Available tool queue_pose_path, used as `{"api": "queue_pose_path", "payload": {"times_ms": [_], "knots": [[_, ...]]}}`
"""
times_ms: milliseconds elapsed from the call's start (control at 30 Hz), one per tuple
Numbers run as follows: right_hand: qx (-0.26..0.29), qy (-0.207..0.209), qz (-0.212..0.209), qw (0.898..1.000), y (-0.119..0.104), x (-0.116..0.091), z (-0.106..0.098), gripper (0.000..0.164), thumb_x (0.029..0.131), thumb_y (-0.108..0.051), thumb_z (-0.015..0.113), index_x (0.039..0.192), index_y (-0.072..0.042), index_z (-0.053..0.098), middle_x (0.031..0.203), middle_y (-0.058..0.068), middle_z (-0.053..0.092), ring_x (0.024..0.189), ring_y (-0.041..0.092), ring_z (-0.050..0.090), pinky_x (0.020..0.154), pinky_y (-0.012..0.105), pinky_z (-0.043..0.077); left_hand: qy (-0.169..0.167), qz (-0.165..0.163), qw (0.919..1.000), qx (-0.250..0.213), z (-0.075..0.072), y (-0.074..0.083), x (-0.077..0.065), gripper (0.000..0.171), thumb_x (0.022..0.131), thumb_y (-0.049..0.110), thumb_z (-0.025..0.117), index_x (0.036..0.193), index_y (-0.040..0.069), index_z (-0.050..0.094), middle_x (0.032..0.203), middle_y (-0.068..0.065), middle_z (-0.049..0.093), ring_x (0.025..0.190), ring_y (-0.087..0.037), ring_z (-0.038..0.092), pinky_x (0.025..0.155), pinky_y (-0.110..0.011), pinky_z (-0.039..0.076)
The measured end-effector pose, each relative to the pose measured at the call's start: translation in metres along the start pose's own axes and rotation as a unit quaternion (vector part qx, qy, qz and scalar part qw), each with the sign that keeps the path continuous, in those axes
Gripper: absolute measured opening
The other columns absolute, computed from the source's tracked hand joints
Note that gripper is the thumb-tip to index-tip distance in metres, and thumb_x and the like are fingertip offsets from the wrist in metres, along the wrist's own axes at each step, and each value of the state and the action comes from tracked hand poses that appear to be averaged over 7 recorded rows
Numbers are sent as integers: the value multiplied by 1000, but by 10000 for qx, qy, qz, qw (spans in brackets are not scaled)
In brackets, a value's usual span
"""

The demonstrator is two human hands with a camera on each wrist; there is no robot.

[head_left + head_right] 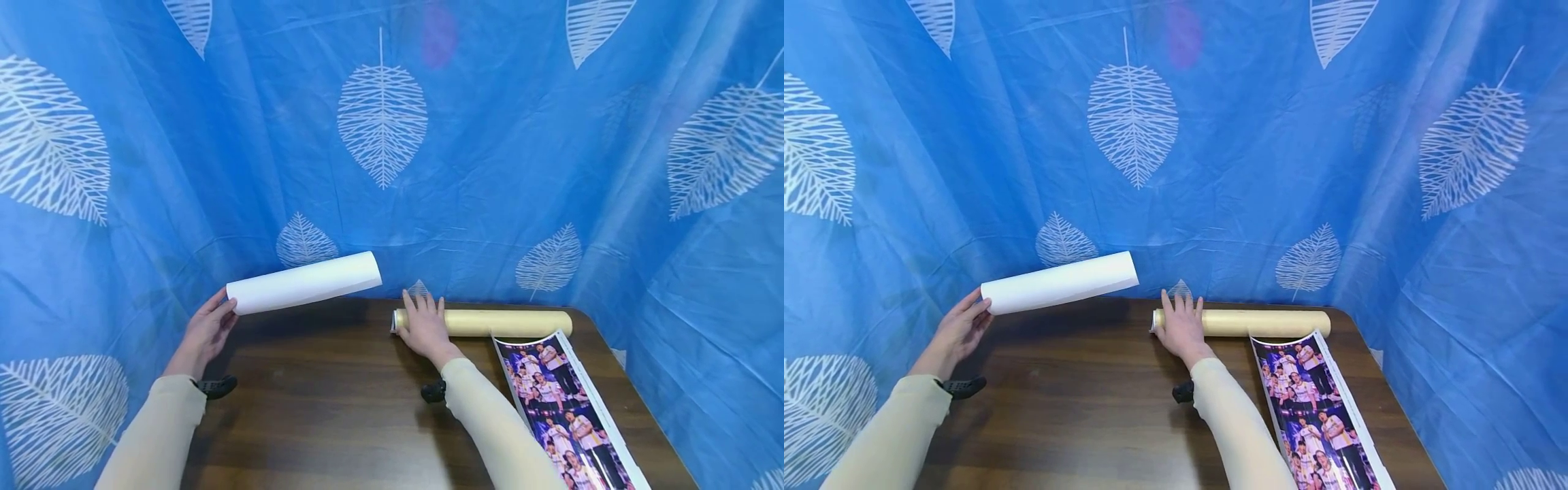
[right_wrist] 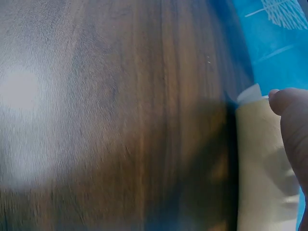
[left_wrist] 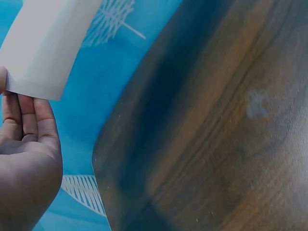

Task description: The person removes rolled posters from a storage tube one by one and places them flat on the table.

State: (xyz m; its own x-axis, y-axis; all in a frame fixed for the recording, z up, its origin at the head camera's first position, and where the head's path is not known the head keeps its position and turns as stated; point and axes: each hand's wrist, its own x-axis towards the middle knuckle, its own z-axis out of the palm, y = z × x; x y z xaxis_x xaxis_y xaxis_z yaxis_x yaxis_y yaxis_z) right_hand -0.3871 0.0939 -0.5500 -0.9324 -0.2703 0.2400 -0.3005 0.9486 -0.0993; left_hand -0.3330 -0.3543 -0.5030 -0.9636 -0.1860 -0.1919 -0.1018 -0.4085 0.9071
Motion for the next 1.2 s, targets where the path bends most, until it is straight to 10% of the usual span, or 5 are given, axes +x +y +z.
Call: {"api": "queue_pose_path", "payload": {"times_ms": [433, 833, 1200], "knots": [[894, 1110, -109, 9897, 25, -9, -43, 79, 98, -16, 66, 163, -9, 22, 163, 22, 29, 150, 44, 22, 124, 55, 10, -375, 553, 9927, 999, 31, 4, -5, 77, 97, 34, 70, 162, 23, 31, 169, -7, 19, 132, -18, 42, 119, -32, 30], [1529, 2650, -734, 9492, 30, -21, -84, 62, 98, -14, 56, 158, -7, 38, 158, 21, 38, 149, 42, 26, 123, 56, 13, -416, 870, 9891, 1109, 83, 0, -24, 64, 103, 25, 63, 160, 19, 36, 166, -10, 27, 140, -27, 38, 121, -40, 28], [119, 2548, -2146, 9428, 7, -35, -86, 71, 89, -21, 76, 153, -12, 45, 151, 19, 47, 145, 45, 33, 120, 65, 15, -322, 766, 9925, 897, 129, -16, -42, 60, 103, 20, 63, 158, 19, 41, 146, -8, 43, 127, -21, 49, 115, -34, 38]]}}
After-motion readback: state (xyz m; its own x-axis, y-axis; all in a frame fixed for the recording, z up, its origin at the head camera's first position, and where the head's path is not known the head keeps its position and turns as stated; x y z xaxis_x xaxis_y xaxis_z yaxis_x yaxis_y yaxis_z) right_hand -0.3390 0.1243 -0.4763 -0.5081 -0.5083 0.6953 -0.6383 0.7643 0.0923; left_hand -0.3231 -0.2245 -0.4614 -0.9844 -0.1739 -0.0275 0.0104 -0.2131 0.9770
